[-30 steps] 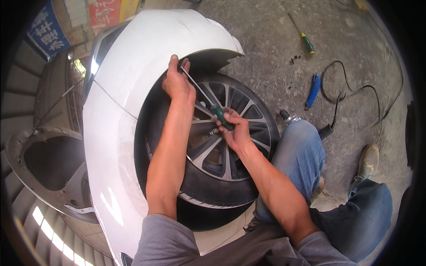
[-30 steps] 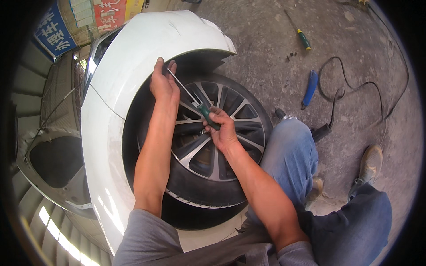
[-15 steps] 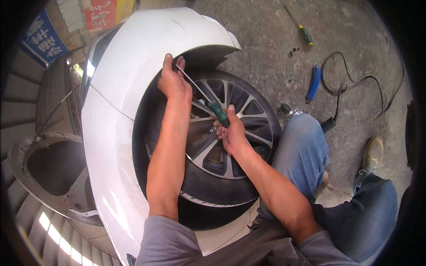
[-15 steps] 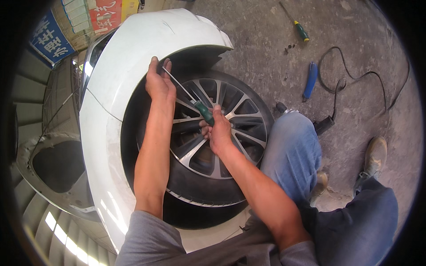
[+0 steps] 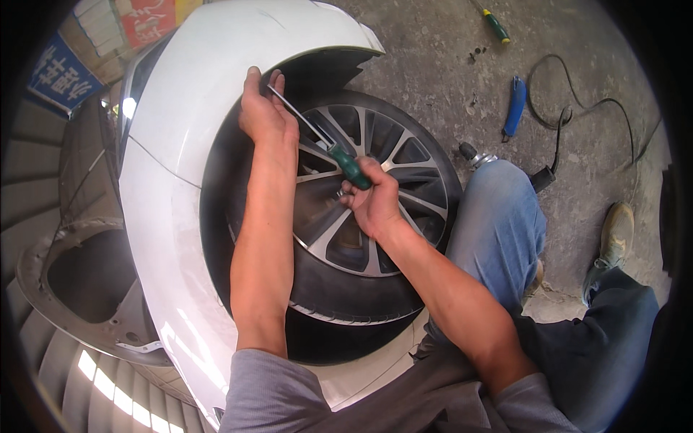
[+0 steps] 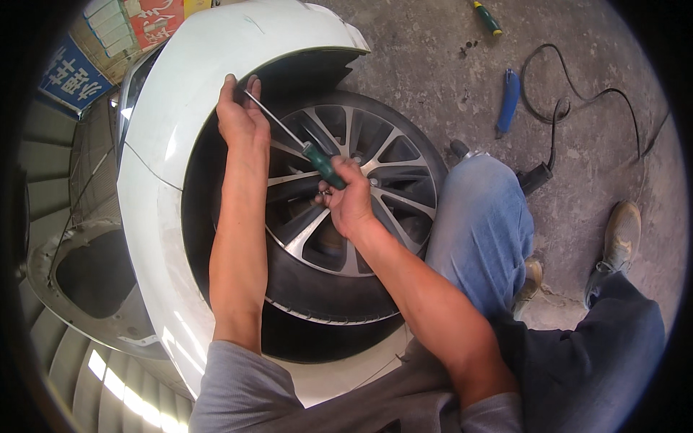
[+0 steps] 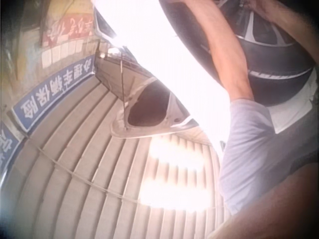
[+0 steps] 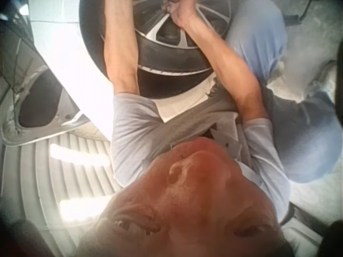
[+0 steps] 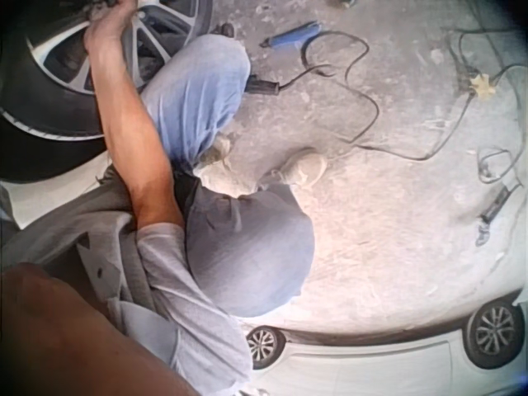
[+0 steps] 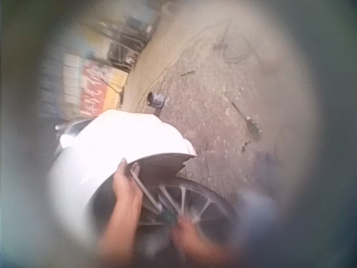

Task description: The person uses a power drill and a screwdriver to remove and reinstall fasteners on the front fender near the wheel arch of a white car. They repeatedly adjust the fender panel and secure it with screws.

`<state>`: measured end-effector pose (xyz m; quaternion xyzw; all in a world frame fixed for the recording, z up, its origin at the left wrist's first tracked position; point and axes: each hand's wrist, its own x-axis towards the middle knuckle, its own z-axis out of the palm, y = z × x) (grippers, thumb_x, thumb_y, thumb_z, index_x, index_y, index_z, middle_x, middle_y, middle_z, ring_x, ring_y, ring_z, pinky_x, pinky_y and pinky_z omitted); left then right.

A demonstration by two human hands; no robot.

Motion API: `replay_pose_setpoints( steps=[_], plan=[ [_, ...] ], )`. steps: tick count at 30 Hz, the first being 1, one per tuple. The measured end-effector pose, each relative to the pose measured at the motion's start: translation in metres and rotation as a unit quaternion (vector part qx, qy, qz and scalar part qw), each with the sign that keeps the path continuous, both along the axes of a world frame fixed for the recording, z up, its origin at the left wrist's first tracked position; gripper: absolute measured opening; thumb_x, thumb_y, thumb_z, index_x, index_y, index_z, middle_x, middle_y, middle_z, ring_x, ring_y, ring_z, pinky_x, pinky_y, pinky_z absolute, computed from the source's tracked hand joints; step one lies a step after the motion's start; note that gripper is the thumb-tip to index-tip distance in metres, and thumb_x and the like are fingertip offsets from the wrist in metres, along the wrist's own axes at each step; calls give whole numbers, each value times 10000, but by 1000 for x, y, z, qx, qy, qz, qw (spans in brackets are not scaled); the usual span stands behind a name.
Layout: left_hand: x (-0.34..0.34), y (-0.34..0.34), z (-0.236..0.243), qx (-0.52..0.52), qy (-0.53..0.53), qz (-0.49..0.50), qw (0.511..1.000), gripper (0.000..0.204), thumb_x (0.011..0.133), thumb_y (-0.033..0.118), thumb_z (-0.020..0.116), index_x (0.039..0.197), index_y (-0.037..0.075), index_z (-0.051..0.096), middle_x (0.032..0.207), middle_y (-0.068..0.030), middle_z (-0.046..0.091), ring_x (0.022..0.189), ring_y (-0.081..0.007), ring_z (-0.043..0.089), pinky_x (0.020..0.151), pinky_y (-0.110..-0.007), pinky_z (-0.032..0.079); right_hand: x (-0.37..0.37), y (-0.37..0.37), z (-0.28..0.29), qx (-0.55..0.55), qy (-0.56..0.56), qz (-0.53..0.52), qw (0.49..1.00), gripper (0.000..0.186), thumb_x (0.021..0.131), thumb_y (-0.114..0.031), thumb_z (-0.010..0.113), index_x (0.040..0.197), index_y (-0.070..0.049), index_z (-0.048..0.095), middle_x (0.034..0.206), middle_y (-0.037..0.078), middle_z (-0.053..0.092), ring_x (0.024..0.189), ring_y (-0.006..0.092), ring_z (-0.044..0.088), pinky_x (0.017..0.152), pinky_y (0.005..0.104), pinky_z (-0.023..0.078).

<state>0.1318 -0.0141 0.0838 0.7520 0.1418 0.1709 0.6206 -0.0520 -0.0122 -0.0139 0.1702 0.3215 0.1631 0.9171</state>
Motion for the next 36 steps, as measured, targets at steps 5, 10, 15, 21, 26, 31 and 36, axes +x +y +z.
replay_pose_setpoints(
  steps=[5, 10, 15, 21, 26, 31, 36],
  plan=[
    [1, 3, 0, 0, -1, -10, 1000, 571, 932, 127, 687, 1286, -217, 400, 1217, -254, 518, 1017, -353, 656, 936, -389, 597, -5, -5, -17, 18, -62, 47, 997, 343, 1017, -487, 525, 1043, -149, 583, 817, 27, 587, 604, 108, 447, 567, 288, 354],
    [-1, 0, 1, 4, 2, 0, 1000, 583, 935, 129, 684, 1301, -215, 388, 1226, -256, 508, 1024, -353, 653, 948, -391, 593, 4, -9, -11, 94, 9, -12, 996, 310, 1020, -456, 528, 1052, -155, 594, 841, 39, 595, 620, 99, 455, 554, 276, 353],
    [-4, 0, 3, 10, 3, 3, 1000, 586, 938, 126, 680, 1312, -212, 382, 1234, -257, 503, 1036, -354, 649, 955, -394, 586, -5, -6, -14, 5, -48, 73, 996, 325, 1017, -421, 528, 1165, -137, 581, 891, 51, 611, 665, 113, 485, 591, 284, 380],
    [-3, -1, 3, 5, 4, -1, 1000, 595, 937, 136, 683, 1317, -209, 382, 1242, -251, 504, 1040, -353, 649, 950, -390, 583, 3, -4, -13, 96, -6, -8, 995, 348, 1016, -407, 527, 1213, -124, 572, 912, 48, 616, 654, 128, 488, 587, 297, 391],
    [-1, 2, 1, 3, 4, -8, 1000, 587, 931, 130, 690, 1308, -205, 390, 1247, -253, 506, 1044, -355, 651, 949, -394, 586, 1, -19, -23, 107, -57, 36, 992, 307, 1006, -378, 537, 1155, -112, 577, 927, 39, 617, 652, 153, 498, 597, 311, 408],
    [-1, 2, 1, 0, 1, -3, 1000, 573, 924, 123, 697, 1292, -204, 403, 1239, -252, 514, 1037, -355, 655, 945, -397, 591, 8, -14, -7, 94, 53, -21, 994, 343, 1011, -452, 524, 1029, -118, 599, 803, 30, 595, 603, 134, 472, 554, 284, 376],
    [-1, 0, 2, 5, 0, 0, 1000, 562, 927, 128, 698, 1277, -209, 416, 1235, -249, 517, 1025, -351, 659, 945, -395, 590, -2, -2, -49, 180, -142, 4, 973, 334, 997, -439, 541, 998, -113, 612, 805, 43, 593, 622, 166, 494, 570, 296, 400]
  ],
)
